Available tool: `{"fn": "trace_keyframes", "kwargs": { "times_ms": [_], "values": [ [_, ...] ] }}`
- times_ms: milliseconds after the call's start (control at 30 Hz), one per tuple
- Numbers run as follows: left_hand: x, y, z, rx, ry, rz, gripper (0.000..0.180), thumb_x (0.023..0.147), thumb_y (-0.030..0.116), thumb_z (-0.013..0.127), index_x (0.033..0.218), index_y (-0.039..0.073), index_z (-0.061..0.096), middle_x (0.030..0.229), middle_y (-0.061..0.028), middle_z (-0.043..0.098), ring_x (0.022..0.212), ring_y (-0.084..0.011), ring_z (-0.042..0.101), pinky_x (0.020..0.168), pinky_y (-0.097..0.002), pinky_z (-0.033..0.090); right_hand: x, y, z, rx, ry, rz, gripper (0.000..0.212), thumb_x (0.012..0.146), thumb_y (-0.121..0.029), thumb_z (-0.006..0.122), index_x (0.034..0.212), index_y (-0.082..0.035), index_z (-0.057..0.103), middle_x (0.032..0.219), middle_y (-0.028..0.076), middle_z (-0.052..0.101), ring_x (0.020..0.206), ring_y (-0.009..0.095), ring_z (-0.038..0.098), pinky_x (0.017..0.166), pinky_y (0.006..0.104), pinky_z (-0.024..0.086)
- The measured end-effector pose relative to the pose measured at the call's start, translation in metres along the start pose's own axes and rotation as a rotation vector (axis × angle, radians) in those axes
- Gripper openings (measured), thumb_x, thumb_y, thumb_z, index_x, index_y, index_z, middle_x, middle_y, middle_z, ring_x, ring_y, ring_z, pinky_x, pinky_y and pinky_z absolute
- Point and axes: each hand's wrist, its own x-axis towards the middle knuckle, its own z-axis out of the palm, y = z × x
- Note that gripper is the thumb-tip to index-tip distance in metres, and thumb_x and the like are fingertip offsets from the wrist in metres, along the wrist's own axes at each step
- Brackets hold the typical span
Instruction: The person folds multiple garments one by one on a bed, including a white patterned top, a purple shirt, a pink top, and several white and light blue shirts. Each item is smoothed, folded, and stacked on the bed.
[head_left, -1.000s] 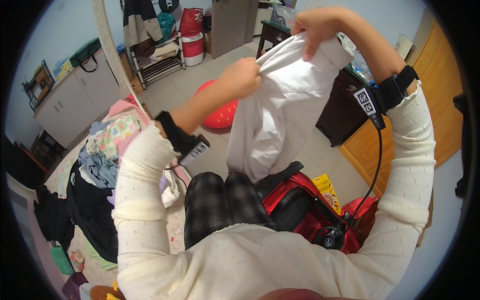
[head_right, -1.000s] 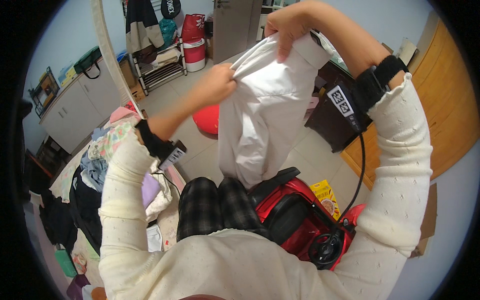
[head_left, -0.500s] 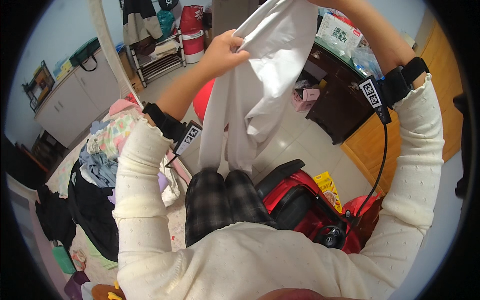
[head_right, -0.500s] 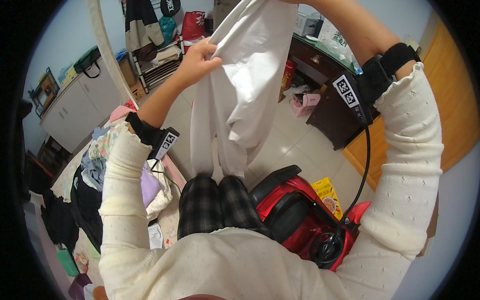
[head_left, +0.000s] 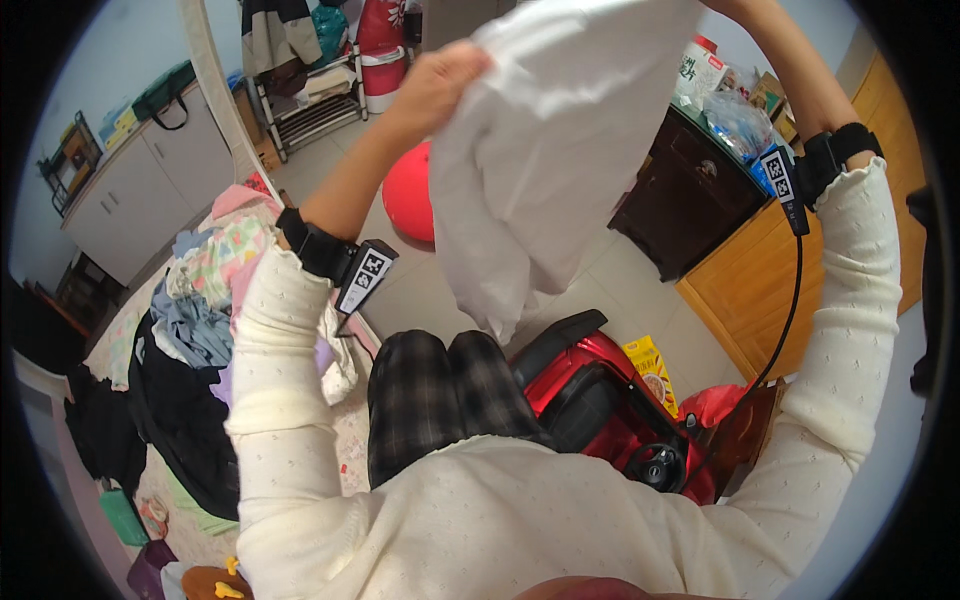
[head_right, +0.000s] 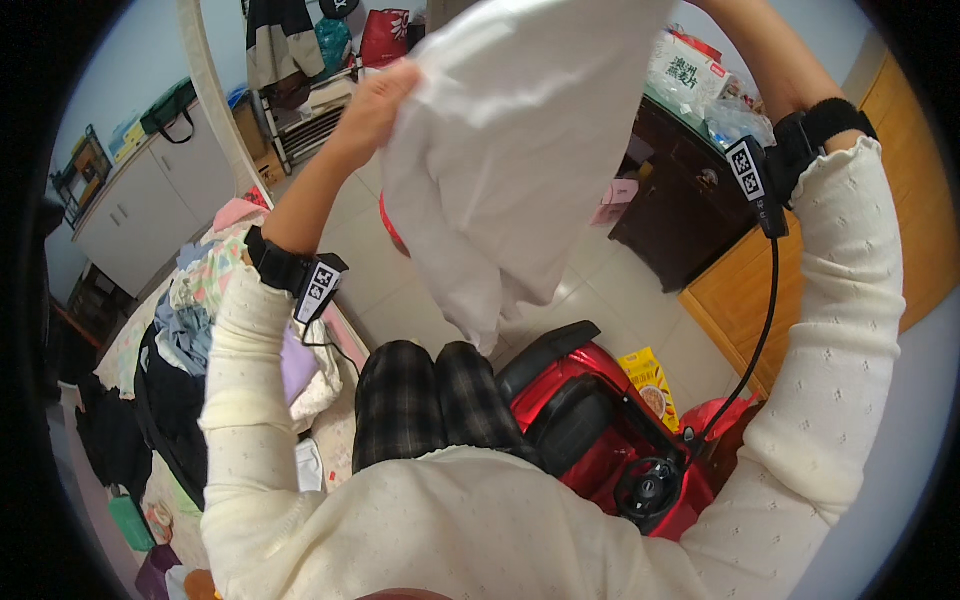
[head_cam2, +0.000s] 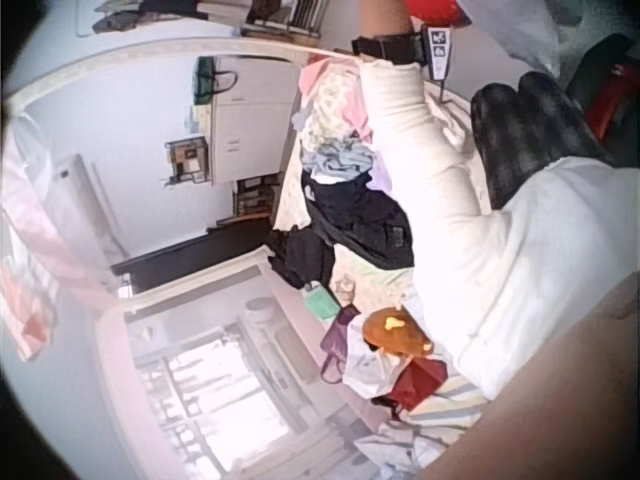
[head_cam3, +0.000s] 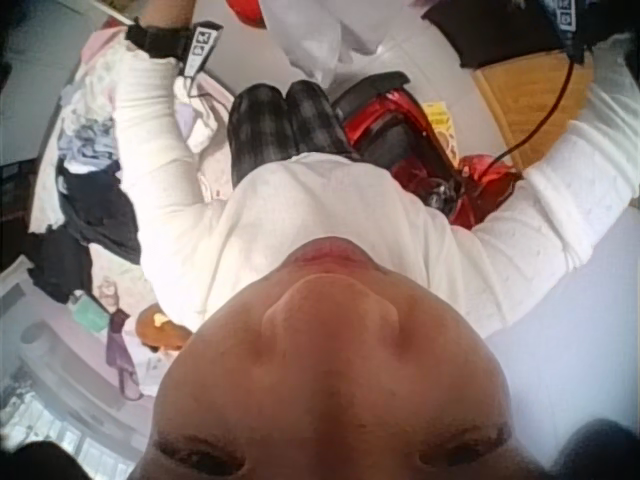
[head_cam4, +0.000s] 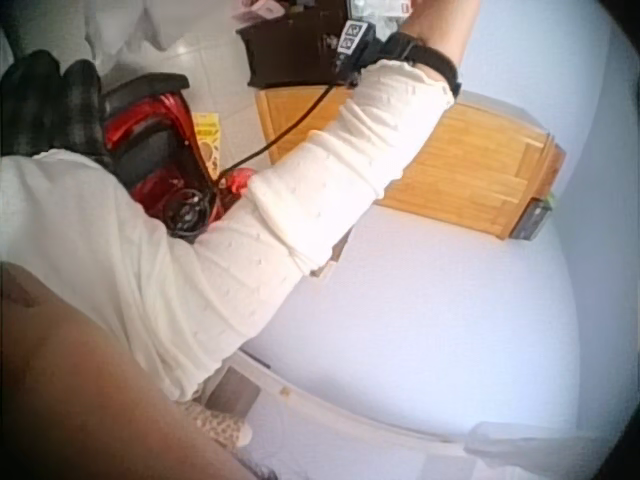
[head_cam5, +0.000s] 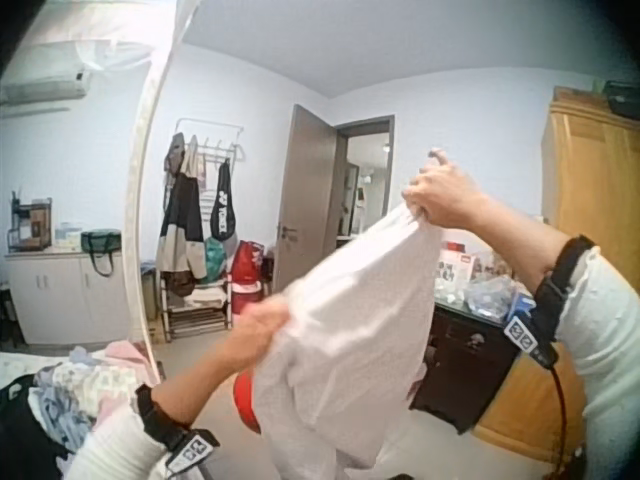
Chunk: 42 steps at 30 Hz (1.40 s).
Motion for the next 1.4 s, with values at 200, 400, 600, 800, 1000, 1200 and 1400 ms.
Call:
{"fn": "trace_keyframes", "kwargs": {
  "times_ms": [200,400,600,800,1000,1200,1400],
  "values": [
    [-0.034,-0.019,0.03,0.329,-0.125,0.0,0.031,0.083,0.032,0.07,0.094,0.003,0.067,0.099,-0.0035,0.052,0.094,-0.0147,0.051,0.082,-0.0275,0.041,0.012,-0.016,-0.002,-0.075,0.174,-0.016,0.008,0.072,-0.01,0.056,0.075,-0.012,0.063,0.078,0.006,0.066,0.085,0.023,0.063,0.104,0.0548,0.029],
    [-0.024,-0.013,0.058,0.237,0.048,0.093,0.042,0.089,0.041,0.059,0.11,0.004,0.062,0.103,-0.0044,0.05,0.1,-0.016,0.052,0.085,-0.0285,0.041,0.023,-0.028,-0.016,-0.041,0.264,-0.061,0.006,0.071,-0.01,0.056,0.074,-0.011,0.061,0.075,0.005,0.065,0.082,0.023,0.063,0.104,0.0545,0.029],
    [0.001,-0.002,0.064,0.009,0.043,-0.004,0.041,0.087,0.043,0.06,0.097,0.004,0.066,0.091,-0.0036,0.056,0.084,-0.0183,0.058,0.078,-0.0309,0.046,0.018,-0.03,-0.004,-0.022,0.302,-0.098,0.004,0.073,-0.011,0.056,0.071,-0.013,0.059,0.071,0.004,0.062,0.08,0.023,0.062,0.103,0.0546,0.028],
    [0.057,0.046,0.029,1.179,0.561,0.469,0.027,0.082,0.034,0.062,0.085,0.008,0.068,0.085,-0.0137,0.058,0.079,-0.0311,0.061,0.069,-0.0379,0.049,0.036,0.001,-0.007,-0.228,0.373,0.07,0.005,0.075,-0.012,0.056,0.075,-0.013,0.06,0.074,0.005,0.062,0.083,0.024,0.062,0.101,0.0554,0.029],
    [0.021,0.017,0.035,1.192,0.288,0.301,0.023,0.075,0.026,0.067,0.084,0.005,0.067,0.097,-0.0087,0.055,0.086,-0.0269,0.059,0.07,-0.0379,0.049,0.028,0.006,-0.001,-0.225,0.218,0.028,0.01,0.077,-0.009,0.053,0.083,-0.011,0.061,0.081,0.009,0.063,0.086,0.024,0.062,0.1,0.0569,0.03],
    [-0.017,0.001,0.05,1.143,0.286,0.34,0.031,0.078,0.034,0.068,0.093,0.006,0.065,0.104,-0.0093,0.055,0.086,-0.0248,0.059,0.071,-0.0348,0.048,0.016,-0.034,0.01,-0.059,0.215,-0.036,0.01,0.075,-0.015,0.054,0.081,-0.011,0.061,0.078,0.009,0.063,0.085,0.027,0.063,0.099,0.0561,0.032],
    [0.006,-0.004,0.061,0.822,0.313,0.147,0.037,0.086,0.037,0.059,0.104,0.004,0.06,0.104,-0.0127,0.053,0.085,-0.025,0.057,0.074,-0.0352,0.045,0.022,-0.06,-0.002,0.067,0.085,-0.198,0.01,0.072,-0.018,0.055,0.077,-0.012,0.062,0.07,0.008,0.063,0.078,0.027,0.063,0.096,0.0489,0.037]
  ]
}}
